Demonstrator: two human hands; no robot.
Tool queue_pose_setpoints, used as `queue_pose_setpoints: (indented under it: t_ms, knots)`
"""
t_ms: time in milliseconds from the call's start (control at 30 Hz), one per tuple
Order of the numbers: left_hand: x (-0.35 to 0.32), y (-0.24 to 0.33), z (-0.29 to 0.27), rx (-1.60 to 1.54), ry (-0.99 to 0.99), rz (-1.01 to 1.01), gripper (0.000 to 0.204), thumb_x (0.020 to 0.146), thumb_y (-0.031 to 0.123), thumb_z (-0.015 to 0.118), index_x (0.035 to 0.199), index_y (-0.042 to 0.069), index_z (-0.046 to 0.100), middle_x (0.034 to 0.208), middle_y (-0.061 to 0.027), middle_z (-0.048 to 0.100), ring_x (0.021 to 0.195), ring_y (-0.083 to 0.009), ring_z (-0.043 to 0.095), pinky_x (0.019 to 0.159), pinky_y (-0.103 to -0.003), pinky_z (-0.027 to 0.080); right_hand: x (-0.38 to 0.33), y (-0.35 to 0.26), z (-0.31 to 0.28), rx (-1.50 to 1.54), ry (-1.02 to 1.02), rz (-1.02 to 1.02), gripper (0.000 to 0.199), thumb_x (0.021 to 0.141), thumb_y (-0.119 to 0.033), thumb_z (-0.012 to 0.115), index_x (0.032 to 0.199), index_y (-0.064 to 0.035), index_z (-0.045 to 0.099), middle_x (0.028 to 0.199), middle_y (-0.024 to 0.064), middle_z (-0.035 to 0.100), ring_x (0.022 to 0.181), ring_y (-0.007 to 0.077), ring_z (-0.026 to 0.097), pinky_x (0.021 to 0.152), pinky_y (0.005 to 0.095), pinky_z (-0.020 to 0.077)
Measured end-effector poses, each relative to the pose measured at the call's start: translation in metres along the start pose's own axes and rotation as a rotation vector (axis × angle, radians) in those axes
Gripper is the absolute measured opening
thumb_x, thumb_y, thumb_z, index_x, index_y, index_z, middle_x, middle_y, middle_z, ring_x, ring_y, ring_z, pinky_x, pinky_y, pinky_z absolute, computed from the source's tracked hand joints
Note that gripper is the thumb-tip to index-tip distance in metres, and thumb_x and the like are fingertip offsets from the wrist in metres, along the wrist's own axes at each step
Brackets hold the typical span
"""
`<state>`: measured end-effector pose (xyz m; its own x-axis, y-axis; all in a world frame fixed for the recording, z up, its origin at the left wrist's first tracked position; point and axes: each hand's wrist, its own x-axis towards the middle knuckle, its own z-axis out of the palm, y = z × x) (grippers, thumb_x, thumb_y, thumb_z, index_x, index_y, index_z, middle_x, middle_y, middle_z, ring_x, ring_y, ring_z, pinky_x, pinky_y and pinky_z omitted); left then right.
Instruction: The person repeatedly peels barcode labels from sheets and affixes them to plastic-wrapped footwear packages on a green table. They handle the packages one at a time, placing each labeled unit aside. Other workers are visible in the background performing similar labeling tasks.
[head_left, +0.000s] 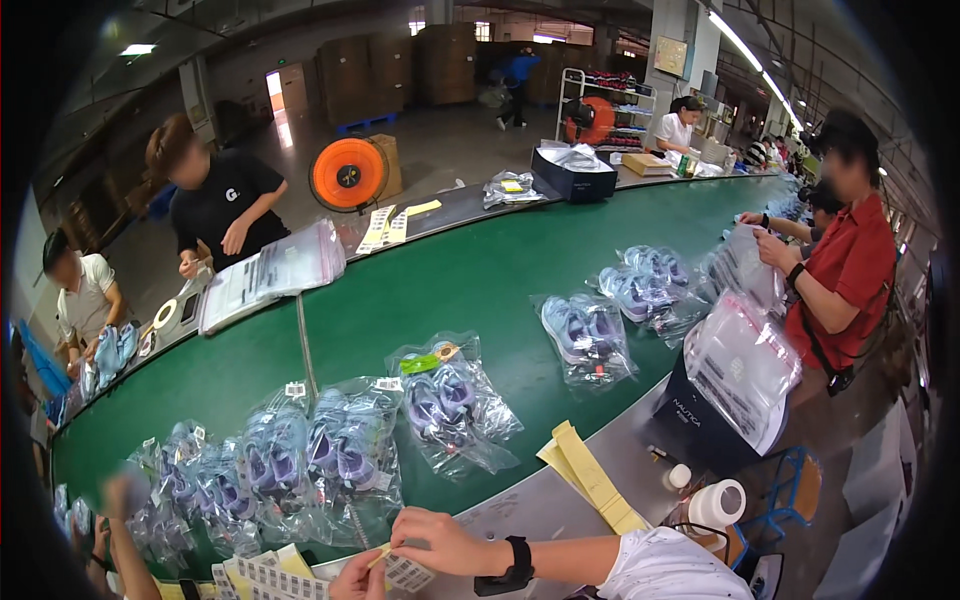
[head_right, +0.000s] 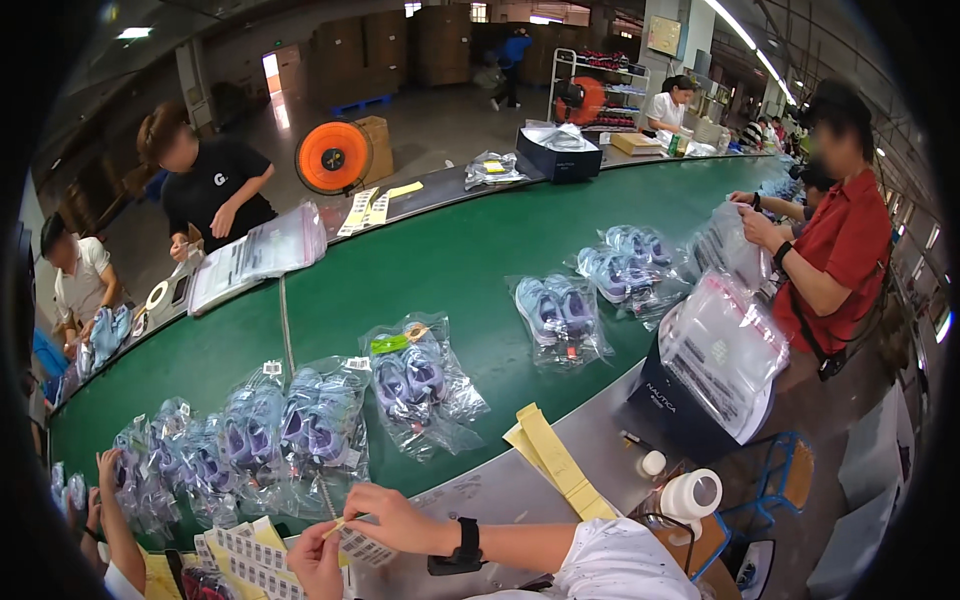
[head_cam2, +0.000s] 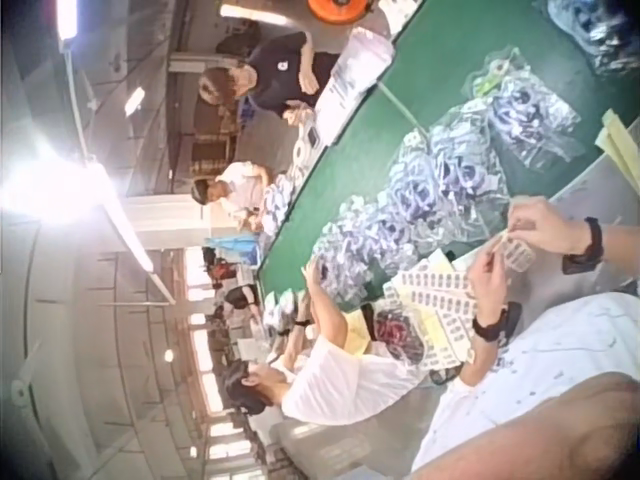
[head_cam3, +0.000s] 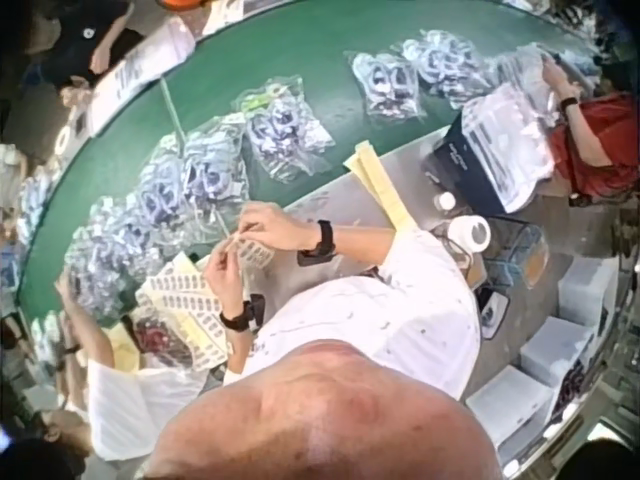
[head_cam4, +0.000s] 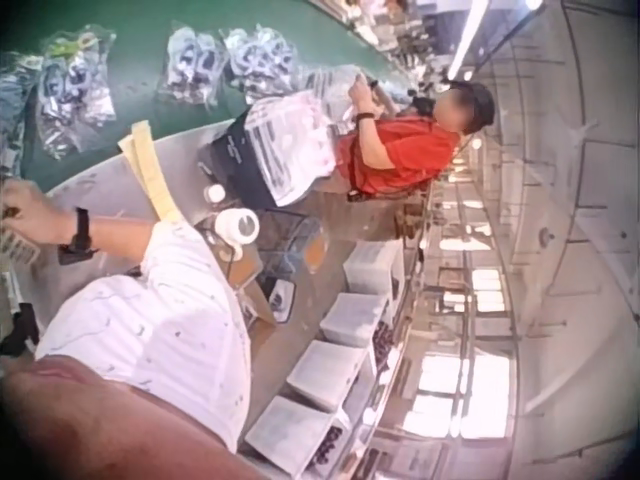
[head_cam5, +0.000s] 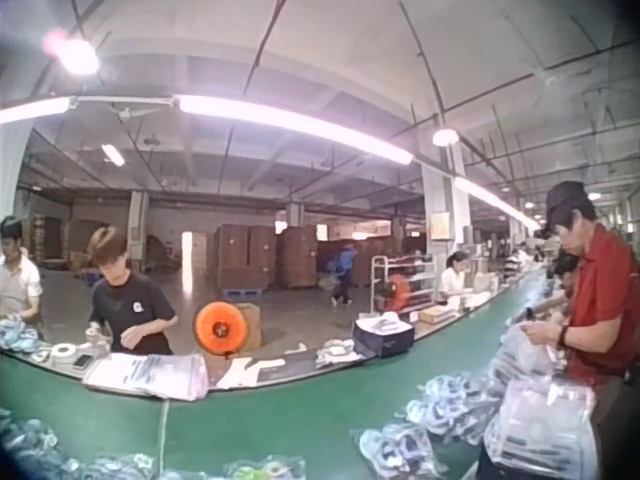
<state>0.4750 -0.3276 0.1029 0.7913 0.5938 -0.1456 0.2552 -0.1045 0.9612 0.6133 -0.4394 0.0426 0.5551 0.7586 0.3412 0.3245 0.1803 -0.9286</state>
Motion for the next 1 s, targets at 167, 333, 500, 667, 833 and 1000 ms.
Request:
queue_pose_setpoints:
  t_ms: [167, 333, 500, 667, 833, 1000]
  knots:
    - [0.002, -0.016, 0.002, -0.059, -0.018, 0.017, 0.023, 0.092, 0.002, 0.059, 0.114, -0.003, 0.062, 0.088, -0.0028, 0.064, 0.076, -0.0077, 0.056, 0.067, -0.021, 0.045, 0.002, 0.003, 0.005, -0.029, -0.009, -0.018, 0.012, 0.081, -0.006, 0.068, 0.085, -0.0004, 0.058, 0.086, 0.0098, 0.057, 0.084, 0.0282, 0.058, 0.075, 0.0359, 0.047]
    - [0.005, -0.032, 0.011, -0.04, 0.106, 0.109, 0.016, 0.088, -0.005, 0.06, 0.103, -0.006, 0.065, 0.083, -0.0044, 0.067, 0.073, -0.0062, 0.06, 0.064, -0.019, 0.046, 0.0, -0.001, -0.003, -0.003, -0.024, 0.065, 0.012, 0.08, -0.006, 0.07, 0.091, -0.0018, 0.064, 0.09, 0.009, 0.06, 0.085, 0.0247, 0.06, 0.075, 0.0334, 0.0487]
    - [0.009, -0.039, 0.016, -0.003, 0.105, 0.041, 0.016, 0.087, -0.001, 0.063, 0.102, -0.003, 0.068, 0.078, -0.0026, 0.067, 0.07, -0.0036, 0.058, 0.059, -0.019, 0.045, -0.002, 0.003, -0.007, -0.177, 0.031, -0.114, 0.01, 0.079, -0.006, 0.069, 0.084, 0.0001, 0.063, 0.092, 0.0098, 0.059, 0.086, 0.0271, 0.059, 0.073, 0.0354, 0.0484]
    - [0.014, -0.04, 0.026, -0.165, -0.04, -0.047, 0.042, 0.084, -0.009, 0.061, 0.125, -0.003, 0.051, 0.101, -0.0072, 0.064, 0.08, -0.0062, 0.06, 0.067, -0.018, 0.048, -0.002, 0.014, -0.009, -0.324, 0.026, -0.273, 0.01, 0.076, -0.002, 0.066, 0.083, 0.0011, 0.06, 0.093, 0.0114, 0.057, 0.089, 0.0289, 0.058, 0.077, 0.0377, 0.0481]
    - [0.024, -0.053, 0.021, -0.224, -0.022, -0.131, 0.053, 0.083, -0.012, 0.057, 0.133, -0.003, 0.041, 0.116, -0.0152, 0.06, 0.096, -0.0161, 0.065, 0.078, -0.023, 0.053, 0.015, -0.004, -0.037, -0.214, 0.09, -0.238, 0.008, 0.08, -0.003, 0.064, 0.086, -0.0003, 0.06, 0.095, 0.0124, 0.058, 0.087, 0.0317, 0.058, 0.079, 0.0391, 0.0485]
    - [0.024, -0.044, 0.009, -0.141, 0.034, -0.138, 0.055, 0.084, -0.011, 0.057, 0.136, -0.003, 0.038, 0.12, -0.0175, 0.059, 0.1, -0.0194, 0.065, 0.08, -0.025, 0.053, 0.14, 0.08, -0.18, 0.015, 0.557, -0.001, 0.024, 0.083, -0.013, 0.068, 0.104, -0.003, 0.063, 0.097, 0.009, 0.063, 0.083, 0.0126, 0.059, 0.073, 0.0297, 0.0505]
